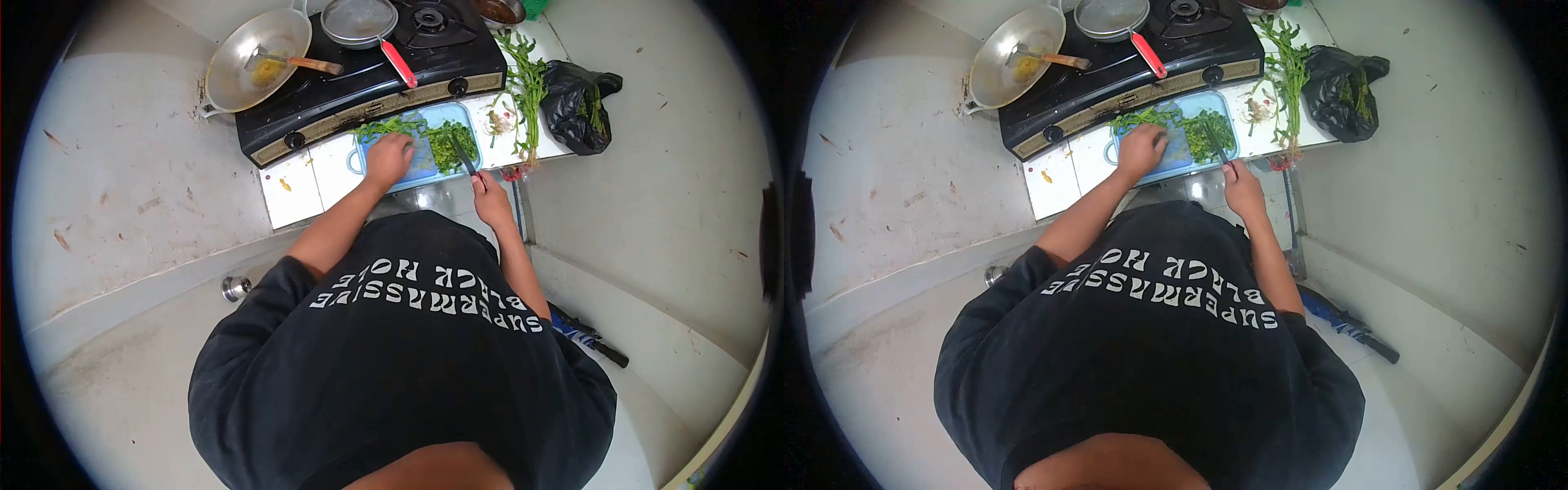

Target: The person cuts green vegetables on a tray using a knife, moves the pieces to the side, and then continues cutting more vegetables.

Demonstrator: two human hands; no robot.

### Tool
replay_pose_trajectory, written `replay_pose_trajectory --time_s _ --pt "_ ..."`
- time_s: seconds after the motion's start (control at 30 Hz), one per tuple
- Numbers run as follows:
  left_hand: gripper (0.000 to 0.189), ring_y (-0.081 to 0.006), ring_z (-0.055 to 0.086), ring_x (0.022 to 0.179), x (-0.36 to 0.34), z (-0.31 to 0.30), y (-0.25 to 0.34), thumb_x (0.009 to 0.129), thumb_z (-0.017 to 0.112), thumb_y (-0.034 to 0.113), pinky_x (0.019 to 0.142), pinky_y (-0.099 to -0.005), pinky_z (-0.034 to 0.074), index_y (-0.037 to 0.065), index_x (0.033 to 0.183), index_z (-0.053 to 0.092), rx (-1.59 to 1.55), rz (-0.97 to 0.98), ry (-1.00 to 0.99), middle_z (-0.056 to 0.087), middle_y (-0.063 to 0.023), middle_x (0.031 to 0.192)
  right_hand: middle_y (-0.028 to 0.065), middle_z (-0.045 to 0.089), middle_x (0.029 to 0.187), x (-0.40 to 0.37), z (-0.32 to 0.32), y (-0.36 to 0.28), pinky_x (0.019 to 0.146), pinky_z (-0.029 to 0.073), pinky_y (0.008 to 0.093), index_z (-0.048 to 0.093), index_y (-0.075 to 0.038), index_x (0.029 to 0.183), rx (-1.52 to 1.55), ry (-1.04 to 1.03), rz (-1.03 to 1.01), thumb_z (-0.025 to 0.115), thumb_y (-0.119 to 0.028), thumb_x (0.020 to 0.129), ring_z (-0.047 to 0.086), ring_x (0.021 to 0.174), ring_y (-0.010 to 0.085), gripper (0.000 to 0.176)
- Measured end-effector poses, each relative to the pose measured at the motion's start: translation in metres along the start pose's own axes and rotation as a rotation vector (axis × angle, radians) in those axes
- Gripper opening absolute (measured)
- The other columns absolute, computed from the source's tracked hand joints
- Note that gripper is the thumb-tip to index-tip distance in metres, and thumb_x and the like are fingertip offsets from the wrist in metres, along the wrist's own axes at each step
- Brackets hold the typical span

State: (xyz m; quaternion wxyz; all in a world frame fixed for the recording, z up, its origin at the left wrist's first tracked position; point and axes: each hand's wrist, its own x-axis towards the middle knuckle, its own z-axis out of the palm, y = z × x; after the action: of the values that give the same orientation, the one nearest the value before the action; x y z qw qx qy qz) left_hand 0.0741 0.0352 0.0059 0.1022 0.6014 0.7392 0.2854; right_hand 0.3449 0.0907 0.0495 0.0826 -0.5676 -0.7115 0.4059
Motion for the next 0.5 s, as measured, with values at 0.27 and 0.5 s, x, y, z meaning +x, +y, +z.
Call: replay_pose_trajectory --time_s 0.27,0.5 --pt "0.021 -0.0333 0.070 0.101 0.063 0.034 0.025 0.088 0.072 0.017 0.088 -0.0454 0.059 0.011 0.108 0.076 0.225 0.012 -0.092 0.071 -0.0122 0.106 0.0254 0.072 0.110 -0.025 -0.026 0.038 0.090 0.053 0.0507 0.064 -0.009 0.123 0.034 0.076 0.088 0.054 -0.036 0.106 0.067 0.107 0.0480 0.034" --pt "0.016 -0.0377 0.071 0.096 0.076 0.044 -0.010 0.089 0.063 0.015 0.083 -0.0504 0.059 0.007 0.093 0.076 0.312 0.069 -0.195 0.072 -0.0169 0.098 0.0244 0.072 0.110 -0.038 -0.030 0.051 0.089 0.054 0.0467 0.063 -0.005 0.124 0.091 0.155 0.104 0.056 -0.035 0.106 0.070 0.105 0.0437 0.036"
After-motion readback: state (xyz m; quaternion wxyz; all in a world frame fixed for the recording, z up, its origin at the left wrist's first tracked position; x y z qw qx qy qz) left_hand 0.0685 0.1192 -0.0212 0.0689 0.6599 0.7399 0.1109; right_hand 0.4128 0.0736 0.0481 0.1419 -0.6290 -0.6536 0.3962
